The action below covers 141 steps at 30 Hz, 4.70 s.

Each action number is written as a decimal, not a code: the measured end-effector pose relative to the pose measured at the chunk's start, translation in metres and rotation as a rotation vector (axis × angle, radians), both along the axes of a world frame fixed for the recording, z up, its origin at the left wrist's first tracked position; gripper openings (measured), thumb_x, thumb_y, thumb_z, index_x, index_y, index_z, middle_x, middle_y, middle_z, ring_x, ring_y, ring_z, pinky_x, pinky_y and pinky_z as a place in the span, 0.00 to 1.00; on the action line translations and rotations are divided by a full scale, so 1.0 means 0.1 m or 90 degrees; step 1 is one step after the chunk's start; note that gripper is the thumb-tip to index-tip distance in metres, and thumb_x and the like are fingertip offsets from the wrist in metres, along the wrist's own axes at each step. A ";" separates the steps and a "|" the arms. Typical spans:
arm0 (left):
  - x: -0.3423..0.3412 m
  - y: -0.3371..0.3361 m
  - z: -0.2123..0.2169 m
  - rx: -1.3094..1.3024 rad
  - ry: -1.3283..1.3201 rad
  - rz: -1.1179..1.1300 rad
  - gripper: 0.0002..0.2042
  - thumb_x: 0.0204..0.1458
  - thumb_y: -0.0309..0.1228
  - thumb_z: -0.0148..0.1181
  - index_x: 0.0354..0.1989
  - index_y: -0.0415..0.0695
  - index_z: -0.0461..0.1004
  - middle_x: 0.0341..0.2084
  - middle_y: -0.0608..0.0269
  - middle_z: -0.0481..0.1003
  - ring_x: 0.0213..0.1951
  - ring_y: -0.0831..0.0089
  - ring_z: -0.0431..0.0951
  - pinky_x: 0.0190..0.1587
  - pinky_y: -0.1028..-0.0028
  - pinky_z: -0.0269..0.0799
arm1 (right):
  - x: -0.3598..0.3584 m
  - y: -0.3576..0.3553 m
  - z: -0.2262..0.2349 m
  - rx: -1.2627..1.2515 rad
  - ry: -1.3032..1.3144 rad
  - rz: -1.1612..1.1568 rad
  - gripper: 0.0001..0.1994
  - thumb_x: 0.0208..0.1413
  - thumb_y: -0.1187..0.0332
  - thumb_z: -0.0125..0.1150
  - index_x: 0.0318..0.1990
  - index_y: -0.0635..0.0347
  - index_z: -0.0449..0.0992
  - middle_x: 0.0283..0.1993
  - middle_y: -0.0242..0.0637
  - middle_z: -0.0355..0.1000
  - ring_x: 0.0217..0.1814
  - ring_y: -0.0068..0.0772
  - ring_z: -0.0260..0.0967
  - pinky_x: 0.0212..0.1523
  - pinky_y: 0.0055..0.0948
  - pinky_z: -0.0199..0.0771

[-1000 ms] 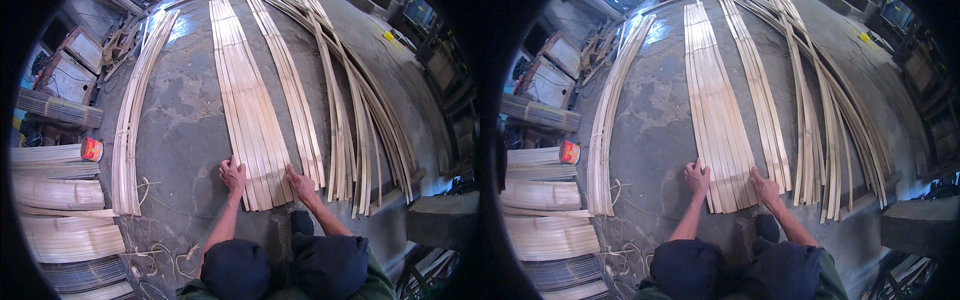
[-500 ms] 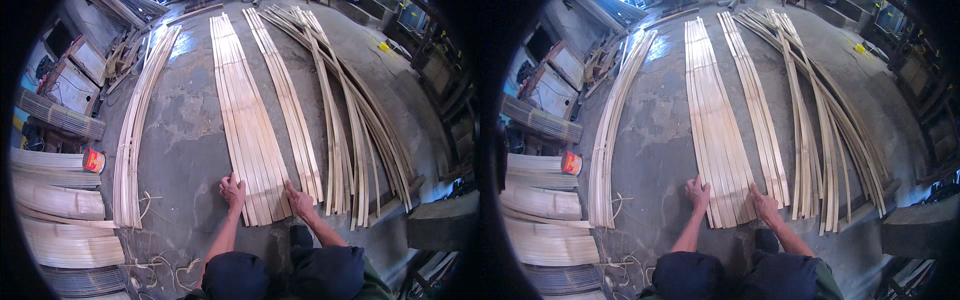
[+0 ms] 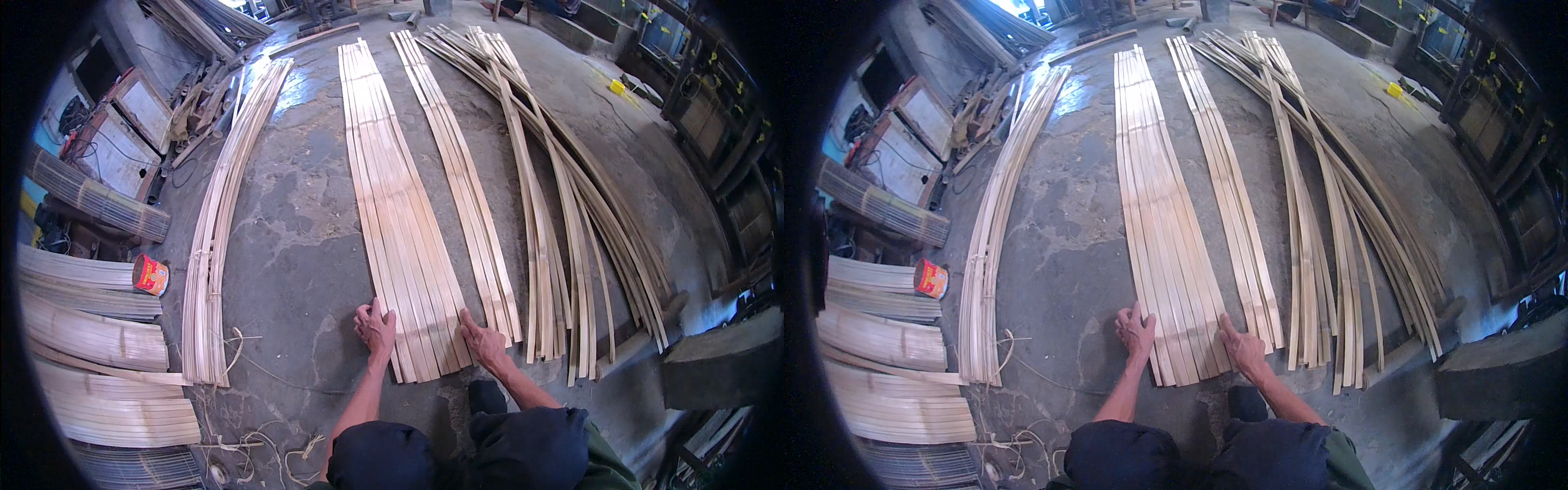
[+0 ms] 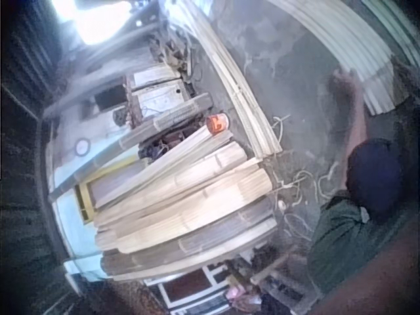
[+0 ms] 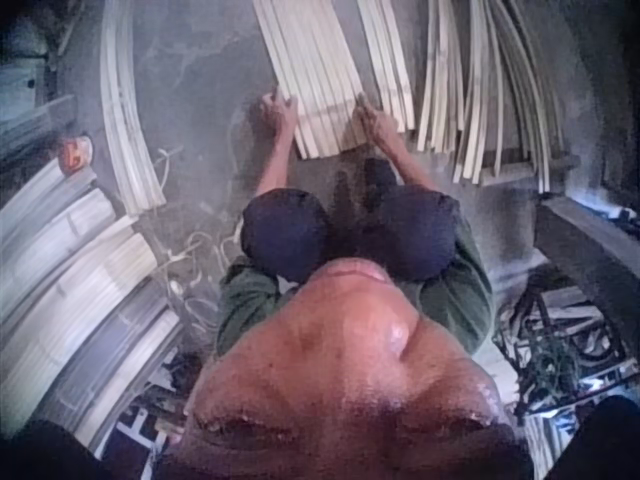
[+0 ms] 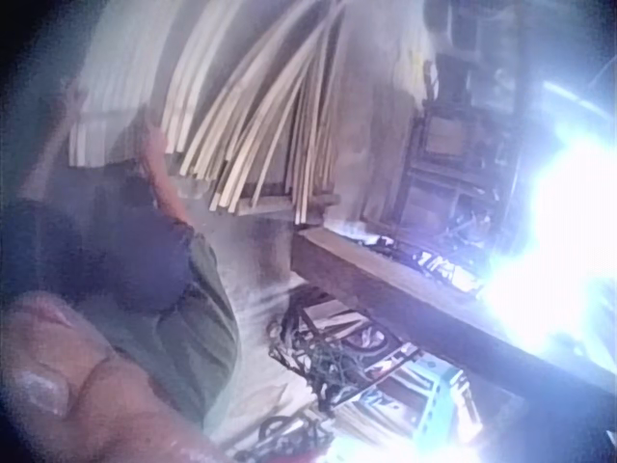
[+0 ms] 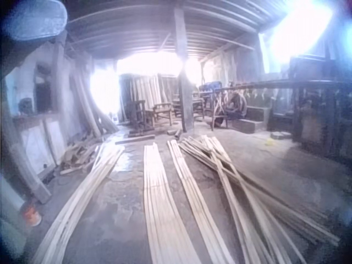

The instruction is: The person sits on the floor and arranges long, thin wooden strips into a neat pile. They then gather the strips and tie them together with a string.

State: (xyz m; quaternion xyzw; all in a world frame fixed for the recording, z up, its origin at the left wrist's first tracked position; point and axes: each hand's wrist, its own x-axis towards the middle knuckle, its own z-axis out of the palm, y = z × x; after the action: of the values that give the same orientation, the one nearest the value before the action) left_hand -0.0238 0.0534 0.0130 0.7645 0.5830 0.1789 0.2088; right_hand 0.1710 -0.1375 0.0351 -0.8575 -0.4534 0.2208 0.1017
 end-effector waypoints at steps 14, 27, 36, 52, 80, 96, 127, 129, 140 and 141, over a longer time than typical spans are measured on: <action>-0.02 0.00 0.01 0.006 0.030 -0.018 0.29 0.48 0.43 0.63 0.61 0.51 0.69 0.50 0.54 0.63 0.53 0.54 0.63 0.54 0.54 0.61 | 0.00 -0.03 0.01 0.026 -0.017 0.009 0.27 0.65 0.46 0.44 0.70 0.31 0.54 0.20 0.49 0.73 0.24 0.56 0.74 0.24 0.52 0.70; 0.01 -0.03 0.08 -0.005 0.044 -0.001 0.30 0.49 0.43 0.63 0.61 0.46 0.66 0.51 0.54 0.64 0.54 0.54 0.63 0.55 0.53 0.60 | 0.47 -0.17 -0.02 0.186 -0.173 -0.050 0.25 0.58 0.57 0.59 0.60 0.56 0.65 0.41 0.48 0.69 0.43 0.53 0.70 0.39 0.47 0.74; 0.46 -0.65 0.14 0.086 -0.025 -0.282 0.32 0.53 0.39 0.59 0.67 0.43 0.59 0.63 0.46 0.58 0.65 0.47 0.57 0.66 0.49 0.48 | 0.41 -0.13 0.09 0.143 -0.166 -0.022 0.24 0.57 0.58 0.60 0.58 0.57 0.66 0.43 0.48 0.69 0.44 0.50 0.69 0.41 0.45 0.74; 0.15 -0.49 0.03 0.139 0.005 -0.207 0.31 0.53 0.37 0.58 0.65 0.37 0.60 0.65 0.43 0.57 0.67 0.47 0.54 0.70 0.47 0.43 | 0.63 -0.15 -0.04 0.226 -0.154 -0.120 0.22 0.53 0.71 0.58 0.57 0.58 0.67 0.44 0.56 0.67 0.46 0.57 0.67 0.48 0.50 0.68; 0.01 -0.19 -0.06 0.089 -0.014 0.006 0.23 0.53 0.34 0.56 0.57 0.39 0.70 0.60 0.43 0.60 0.63 0.48 0.58 0.68 0.49 0.47 | 0.68 -0.14 0.24 0.242 0.051 -0.236 0.27 0.59 0.67 0.57 0.65 0.65 0.63 0.48 0.54 0.74 0.50 0.48 0.74 0.51 0.43 0.72; 0.54 -0.10 0.62 -0.145 -0.416 -0.126 0.27 0.62 0.43 0.53 0.61 0.34 0.63 0.50 0.44 0.72 0.51 0.56 0.74 0.54 0.60 0.70 | -0.51 0.18 0.35 0.528 0.451 -0.268 0.24 0.65 0.71 0.52 0.68 0.60 0.61 0.30 0.29 0.68 0.27 0.17 0.63 0.27 0.21 0.68; 0.08 0.05 0.47 -0.126 -0.376 0.097 0.24 0.59 0.35 0.55 0.59 0.30 0.67 0.32 0.36 0.77 0.35 0.51 0.81 0.39 0.61 0.73 | -1.33 0.15 0.21 0.282 0.446 0.071 0.15 0.66 0.70 0.48 0.56 0.63 0.72 0.37 0.41 0.68 0.37 0.32 0.68 0.40 0.27 0.69; 0.09 0.09 0.32 -0.057 -0.378 0.099 0.24 0.59 0.35 0.55 0.59 0.30 0.67 0.27 0.38 0.76 0.30 0.53 0.79 0.36 0.60 0.72 | -1.41 0.18 0.19 0.309 0.479 0.092 0.16 0.67 0.69 0.47 0.57 0.64 0.71 0.36 0.39 0.68 0.36 0.30 0.67 0.39 0.26 0.69; 0.35 -0.07 -0.18 -0.147 -0.319 0.042 0.24 0.59 0.33 0.52 0.61 0.32 0.64 0.28 0.45 0.76 0.31 0.57 0.78 0.35 0.61 0.73 | -1.28 0.06 0.10 0.171 0.635 -0.034 0.29 0.66 0.67 0.49 0.72 0.63 0.50 0.40 0.37 0.73 0.38 0.24 0.66 0.38 0.26 0.69; 0.35 -0.08 -0.24 -0.150 -0.296 0.046 0.24 0.58 0.34 0.51 0.60 0.32 0.64 0.32 0.37 0.77 0.37 0.48 0.80 0.41 0.56 0.73 | -1.27 0.06 0.13 0.152 0.637 -0.035 0.31 0.66 0.66 0.50 0.72 0.63 0.48 0.40 0.38 0.73 0.38 0.24 0.67 0.38 0.27 0.69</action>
State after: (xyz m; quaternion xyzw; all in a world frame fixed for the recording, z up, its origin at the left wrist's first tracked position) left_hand 0.0109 0.0456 -0.0108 0.6520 0.5629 0.2878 0.4187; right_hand 0.0443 -0.1316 0.0479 -0.6408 -0.3489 0.5479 0.4092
